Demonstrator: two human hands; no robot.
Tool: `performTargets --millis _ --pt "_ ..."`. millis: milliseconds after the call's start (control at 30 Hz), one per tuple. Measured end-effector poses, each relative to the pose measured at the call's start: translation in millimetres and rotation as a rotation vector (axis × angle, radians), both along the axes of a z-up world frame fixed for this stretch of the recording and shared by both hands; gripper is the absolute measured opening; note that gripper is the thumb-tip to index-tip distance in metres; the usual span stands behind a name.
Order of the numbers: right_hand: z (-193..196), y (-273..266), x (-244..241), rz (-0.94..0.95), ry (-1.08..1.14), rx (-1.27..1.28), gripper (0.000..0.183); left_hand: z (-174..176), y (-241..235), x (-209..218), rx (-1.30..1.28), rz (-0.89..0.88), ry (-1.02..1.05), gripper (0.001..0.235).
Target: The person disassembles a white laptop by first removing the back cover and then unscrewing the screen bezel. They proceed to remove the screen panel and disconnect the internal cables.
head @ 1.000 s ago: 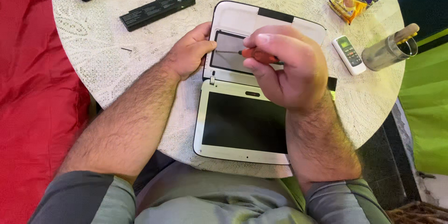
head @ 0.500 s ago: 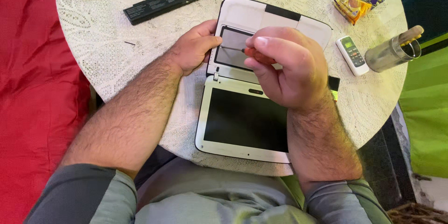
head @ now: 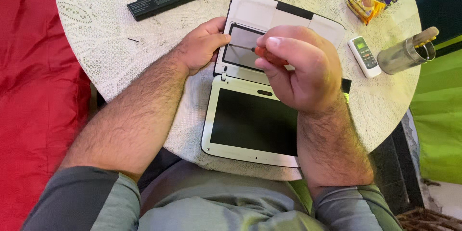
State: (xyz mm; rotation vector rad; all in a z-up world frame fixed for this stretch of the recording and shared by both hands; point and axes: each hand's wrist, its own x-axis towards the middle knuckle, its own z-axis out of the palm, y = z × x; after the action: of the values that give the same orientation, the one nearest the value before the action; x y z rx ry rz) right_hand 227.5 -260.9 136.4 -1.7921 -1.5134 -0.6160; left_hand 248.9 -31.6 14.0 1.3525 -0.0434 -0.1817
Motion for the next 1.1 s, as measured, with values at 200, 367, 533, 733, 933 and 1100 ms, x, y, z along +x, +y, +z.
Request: performTargets --millis 200,367,533,733,933,1100 --pt "11.3 1.7 -1.1 0.105 -0.044 -0.046 0.026 7.0 -0.2 -3.3 0.001 -0.014 -0.012 0.041" --pt "18.6 9.7 -14.5 0.132 0.023 0.053 0.023 5.7 -1.3 -2.6 -0.027 -0.043 -0.011 0.033" --pt "16.4 13.5 -20.1 0.218 0.180 0.120 0.016 17.2 0.3 -7.7 0.070 -0.033 0.009 0.030" --pt "19.9 22.0 -22.1 0.311 0.274 0.080 0.022 20.3 -0.5 -7.5 0.233 -0.017 0.040 0.033" --pt "11.2 14.6 -10.6 0.081 -0.017 0.163 0.016 30.5 -1.8 -10.5 0.227 -0.035 0.066 0.033" --pt "17.6 16.1 -15.7 0.091 -0.017 0.141 0.012 44.3 -1.9 -16.1 0.312 -0.040 0.098 0.036"
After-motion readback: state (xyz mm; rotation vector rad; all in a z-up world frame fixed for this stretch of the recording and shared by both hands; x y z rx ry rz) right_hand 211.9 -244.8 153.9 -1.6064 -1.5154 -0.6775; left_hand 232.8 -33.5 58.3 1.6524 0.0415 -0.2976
